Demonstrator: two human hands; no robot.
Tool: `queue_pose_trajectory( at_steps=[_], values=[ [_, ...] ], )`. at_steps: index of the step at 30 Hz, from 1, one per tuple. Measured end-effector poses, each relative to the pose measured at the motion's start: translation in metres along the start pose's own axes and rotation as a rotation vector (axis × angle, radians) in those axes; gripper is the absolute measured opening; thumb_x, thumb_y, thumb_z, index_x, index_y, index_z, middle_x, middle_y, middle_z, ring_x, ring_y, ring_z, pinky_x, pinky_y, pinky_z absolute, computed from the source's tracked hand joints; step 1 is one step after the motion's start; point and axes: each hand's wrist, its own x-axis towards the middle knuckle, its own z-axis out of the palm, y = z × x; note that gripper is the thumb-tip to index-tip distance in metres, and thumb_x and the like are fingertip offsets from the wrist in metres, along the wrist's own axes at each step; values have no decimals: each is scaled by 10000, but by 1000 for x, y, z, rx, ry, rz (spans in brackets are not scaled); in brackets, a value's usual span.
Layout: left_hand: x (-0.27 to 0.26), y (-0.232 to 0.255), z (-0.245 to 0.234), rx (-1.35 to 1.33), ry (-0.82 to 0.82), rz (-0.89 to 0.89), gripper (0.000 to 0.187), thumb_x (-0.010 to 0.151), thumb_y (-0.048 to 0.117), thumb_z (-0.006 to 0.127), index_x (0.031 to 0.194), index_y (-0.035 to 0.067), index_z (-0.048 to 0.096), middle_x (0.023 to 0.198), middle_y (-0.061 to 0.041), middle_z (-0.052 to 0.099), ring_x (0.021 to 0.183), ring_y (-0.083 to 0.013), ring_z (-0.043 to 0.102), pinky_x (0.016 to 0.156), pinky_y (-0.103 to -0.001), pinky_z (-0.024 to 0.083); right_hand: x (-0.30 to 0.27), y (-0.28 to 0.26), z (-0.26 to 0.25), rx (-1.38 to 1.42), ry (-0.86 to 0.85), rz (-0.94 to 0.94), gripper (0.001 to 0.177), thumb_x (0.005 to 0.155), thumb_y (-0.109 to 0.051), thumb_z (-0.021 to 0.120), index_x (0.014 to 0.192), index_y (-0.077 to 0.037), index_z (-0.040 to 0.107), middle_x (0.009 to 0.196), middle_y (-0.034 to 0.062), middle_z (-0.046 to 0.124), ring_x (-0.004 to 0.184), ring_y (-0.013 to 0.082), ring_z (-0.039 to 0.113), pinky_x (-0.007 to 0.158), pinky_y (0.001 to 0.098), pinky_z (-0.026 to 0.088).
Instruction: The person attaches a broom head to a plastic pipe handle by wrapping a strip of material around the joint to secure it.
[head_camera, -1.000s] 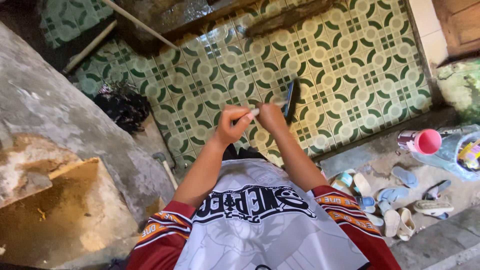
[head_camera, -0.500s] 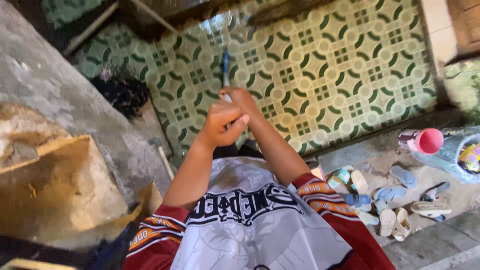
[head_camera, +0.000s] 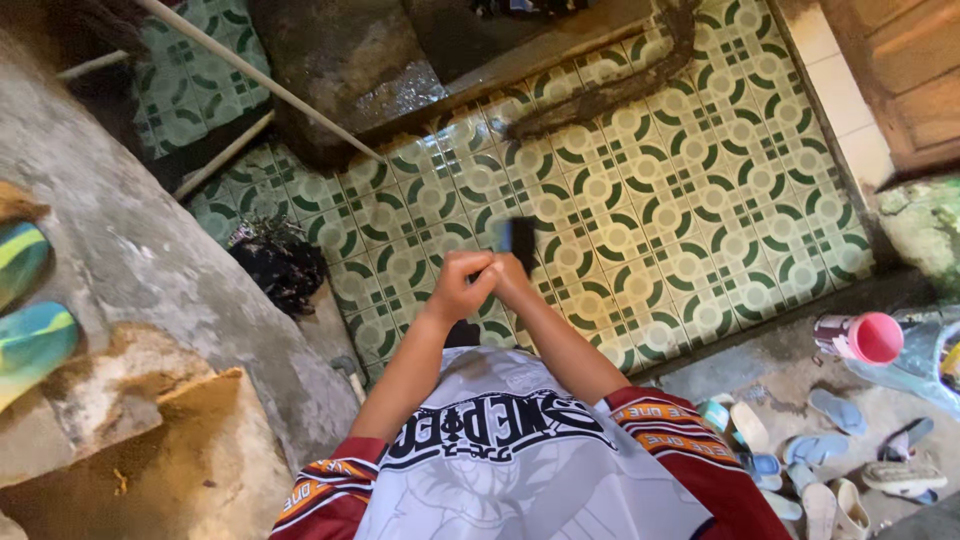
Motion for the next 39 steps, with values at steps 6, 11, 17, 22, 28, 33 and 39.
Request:
queue_pose_trajectory(
  at_steps=[6,11,17,22,28,33,39],
  values=[
    [58,30,-62,9,262,85,287,968,88,691,737,19,536,646,-64,526,571,-150,467,564,-309,383,72,-108,-44,72,124,-194,302,886,-365,599,1032,-112,675,917,187,733,841,436,689,656,524,519],
    [97,36,-106,82,326,161,164,1018,107,685,920,22,585,787,-55,601,672,-151,536,627,-299,436,104,-190,-95,52,187,-180,294,901,-343,624,1103,-134,670,926,181,731,841,434,687,651,523,510],
    [132,13,-158,122,388,160,290,1075,179,598,1311,21,545,1270,-129,647,1182,-256,625,1039,-350,469,167,-237,-118,62,350,-481,166,948,-238,645,1081,-138,644,929,184,726,826,421,691,674,494,533],
    [168,-42,-188,256,370,33,460,1112,286,549,1509,60,491,1515,-179,550,1415,-310,538,1163,-384,426,235,-272,-171,143,402,-456,180,983,-180,671,1095,-78,574,851,185,705,779,411,691,643,481,523],
    [249,-121,-200,139,384,-218,543,1081,292,519,1578,116,387,1562,-172,480,1300,-266,537,1033,-348,473,333,-291,-235,160,452,-566,226,1042,-268,659,1081,-69,560,773,126,697,666,336,687,589,418,506],
    [353,-174,-204,201,497,-78,501,1120,195,520,1591,102,377,1517,-184,545,1283,-228,586,993,-351,482,435,-286,-287,314,346,-608,253,1048,-279,646,1116,-50,564,777,103,700,660,253,717,592,351,532],
    [476,-234,-226,355,533,-302,392,1084,208,514,1458,89,500,1168,-127,662,957,-205,662,863,-340,529,549,-275,-350,419,263,-564,243,1060,-285,615,1080,-48,568,769,63,718,671,165,751,594,295,559]
  ],
)
